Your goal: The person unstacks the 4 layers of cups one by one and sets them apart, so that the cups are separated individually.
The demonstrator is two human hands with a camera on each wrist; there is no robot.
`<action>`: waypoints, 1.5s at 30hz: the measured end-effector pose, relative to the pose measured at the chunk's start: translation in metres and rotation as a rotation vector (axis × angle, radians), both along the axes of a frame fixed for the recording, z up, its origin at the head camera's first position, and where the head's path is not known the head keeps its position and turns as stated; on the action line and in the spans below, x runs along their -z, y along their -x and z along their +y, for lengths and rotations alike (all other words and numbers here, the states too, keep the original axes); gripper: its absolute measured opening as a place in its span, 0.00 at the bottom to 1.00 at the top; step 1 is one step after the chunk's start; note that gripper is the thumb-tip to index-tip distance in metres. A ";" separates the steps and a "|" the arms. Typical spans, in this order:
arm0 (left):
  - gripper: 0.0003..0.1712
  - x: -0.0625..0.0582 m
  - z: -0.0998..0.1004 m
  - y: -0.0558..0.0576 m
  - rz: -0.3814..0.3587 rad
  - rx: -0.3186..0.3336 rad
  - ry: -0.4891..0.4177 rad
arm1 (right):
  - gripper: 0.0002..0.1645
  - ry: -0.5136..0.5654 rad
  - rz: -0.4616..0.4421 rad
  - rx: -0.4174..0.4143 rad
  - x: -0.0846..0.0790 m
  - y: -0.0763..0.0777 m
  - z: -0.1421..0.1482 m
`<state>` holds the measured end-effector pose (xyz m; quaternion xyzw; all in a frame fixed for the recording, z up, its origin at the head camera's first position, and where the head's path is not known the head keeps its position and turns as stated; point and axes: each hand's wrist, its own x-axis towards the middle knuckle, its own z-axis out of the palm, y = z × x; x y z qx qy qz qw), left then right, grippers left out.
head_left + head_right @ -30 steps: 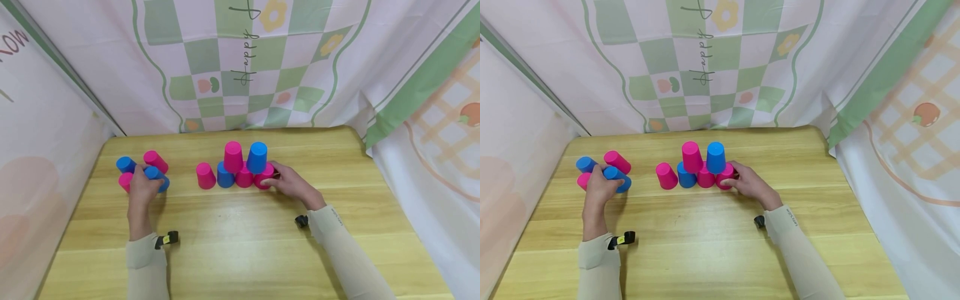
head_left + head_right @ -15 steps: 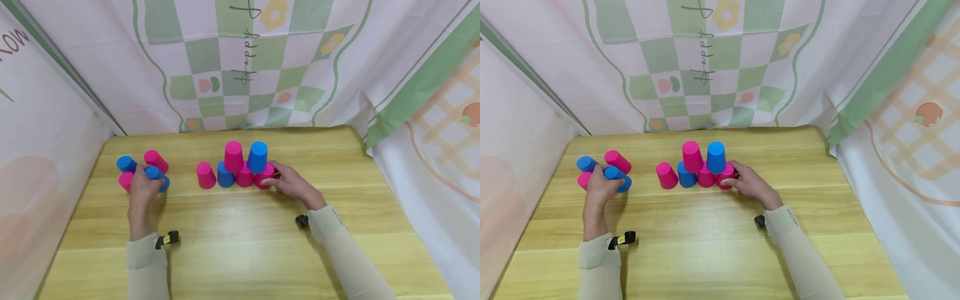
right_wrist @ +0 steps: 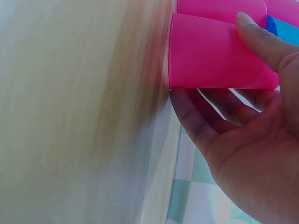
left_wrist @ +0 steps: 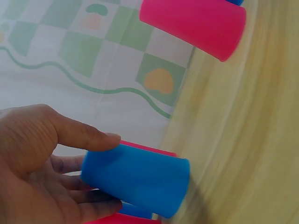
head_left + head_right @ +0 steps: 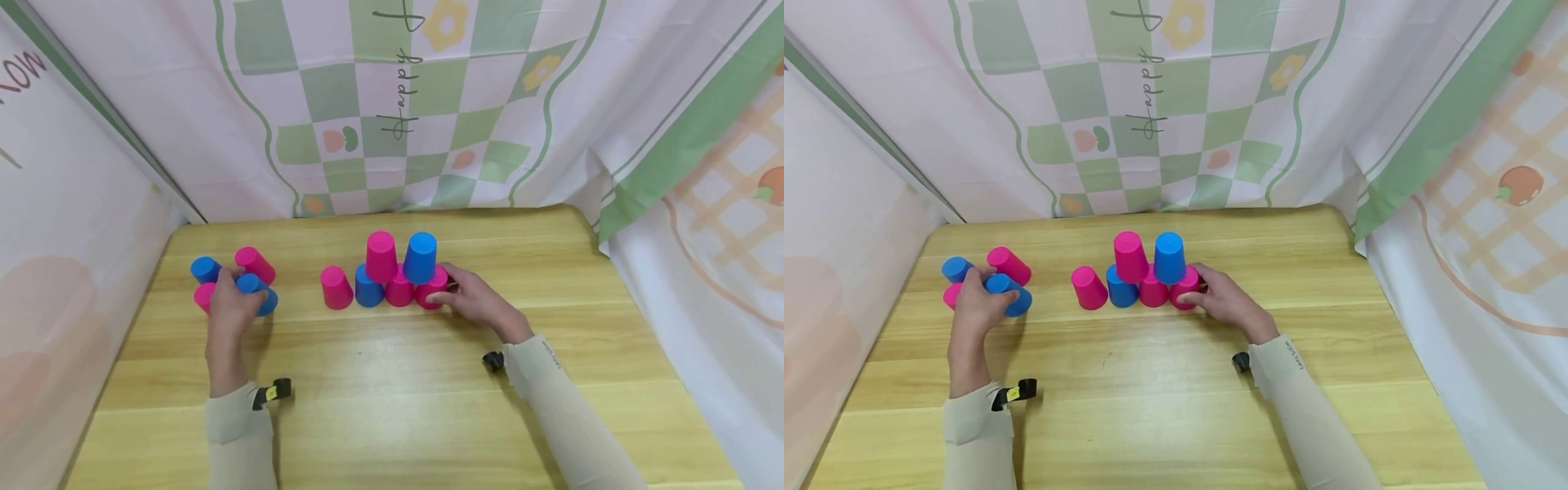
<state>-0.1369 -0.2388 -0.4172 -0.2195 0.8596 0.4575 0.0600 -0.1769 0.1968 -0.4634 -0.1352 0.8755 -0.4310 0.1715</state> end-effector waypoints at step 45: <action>0.34 -0.022 0.040 -0.005 0.419 0.117 -0.170 | 0.32 -0.005 0.011 0.000 -0.001 0.000 -0.001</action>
